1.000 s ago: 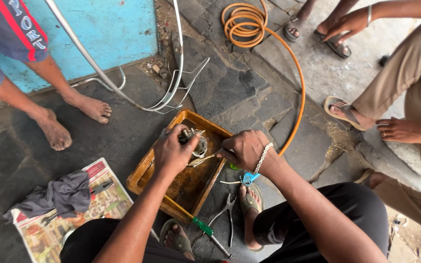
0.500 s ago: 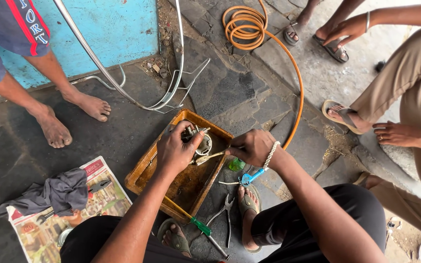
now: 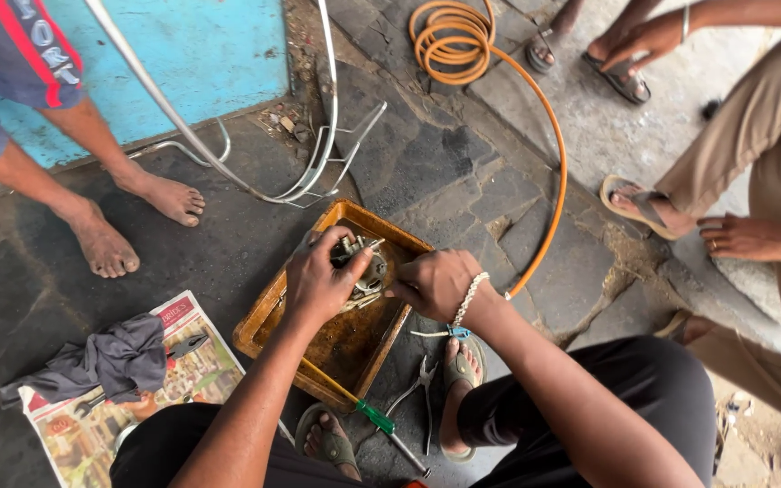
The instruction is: Cleaning a motorcycle carburetor using fuel and a brush in a workshop.
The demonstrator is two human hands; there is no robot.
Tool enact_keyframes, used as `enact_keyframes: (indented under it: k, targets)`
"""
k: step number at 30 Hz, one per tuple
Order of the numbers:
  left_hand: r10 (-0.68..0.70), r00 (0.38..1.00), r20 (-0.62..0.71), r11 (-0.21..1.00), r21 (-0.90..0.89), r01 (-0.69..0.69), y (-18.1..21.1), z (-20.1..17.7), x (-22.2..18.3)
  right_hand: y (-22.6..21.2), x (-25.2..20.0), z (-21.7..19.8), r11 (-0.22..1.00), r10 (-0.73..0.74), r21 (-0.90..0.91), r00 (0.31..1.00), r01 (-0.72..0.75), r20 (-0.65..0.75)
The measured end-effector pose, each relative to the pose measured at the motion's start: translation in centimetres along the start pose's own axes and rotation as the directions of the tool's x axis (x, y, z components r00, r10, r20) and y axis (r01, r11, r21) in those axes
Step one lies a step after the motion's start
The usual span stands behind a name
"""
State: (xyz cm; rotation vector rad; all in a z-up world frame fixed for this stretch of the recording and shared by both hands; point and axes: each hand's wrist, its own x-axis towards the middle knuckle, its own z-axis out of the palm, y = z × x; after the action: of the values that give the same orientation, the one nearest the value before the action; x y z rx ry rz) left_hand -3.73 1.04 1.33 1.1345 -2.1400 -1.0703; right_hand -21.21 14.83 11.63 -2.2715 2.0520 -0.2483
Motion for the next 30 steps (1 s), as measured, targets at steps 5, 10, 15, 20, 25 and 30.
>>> enact_keyframes:
  k: [5,10,15,20,25,30]
  targets:
    - [-0.04,0.996,-0.074,0.999,0.004,0.04,-0.7,-0.4,0.1,0.0,-0.1,0.2,0.99,0.141,-0.03,0.989,-0.14,0.052]
    - [-0.168,0.971,-0.168,0.985,-0.072,0.158,-1.7,-0.4,0.1,-3.7,-1.5,4.0,0.956,0.28,-0.024,0.936,-0.292,-0.213]
    - [-0.185,0.951,-0.248,0.983,-0.064,0.174,-0.7,-1.2,-0.4,-3.9,-1.8,2.0,0.906,0.423,-0.009,0.906,-0.423,-0.025]
    - [-0.135,0.975,-0.178,0.991,-0.016,0.134,0.2,-1.0,-0.7,-4.5,-1.2,3.3,0.934,0.353,-0.008,0.928,-0.356,-0.121]
    - [-0.18,0.945,-0.273,0.982,-0.098,0.159,-0.2,-0.9,-0.4,-5.3,-1.4,2.3,0.903,0.428,0.006,0.899,-0.429,-0.093]
    - [-0.224,0.937,-0.267,0.973,-0.115,0.2,-1.5,-1.2,-0.2,-4.4,-0.9,2.6,0.921,0.389,0.02,0.918,-0.388,-0.079]
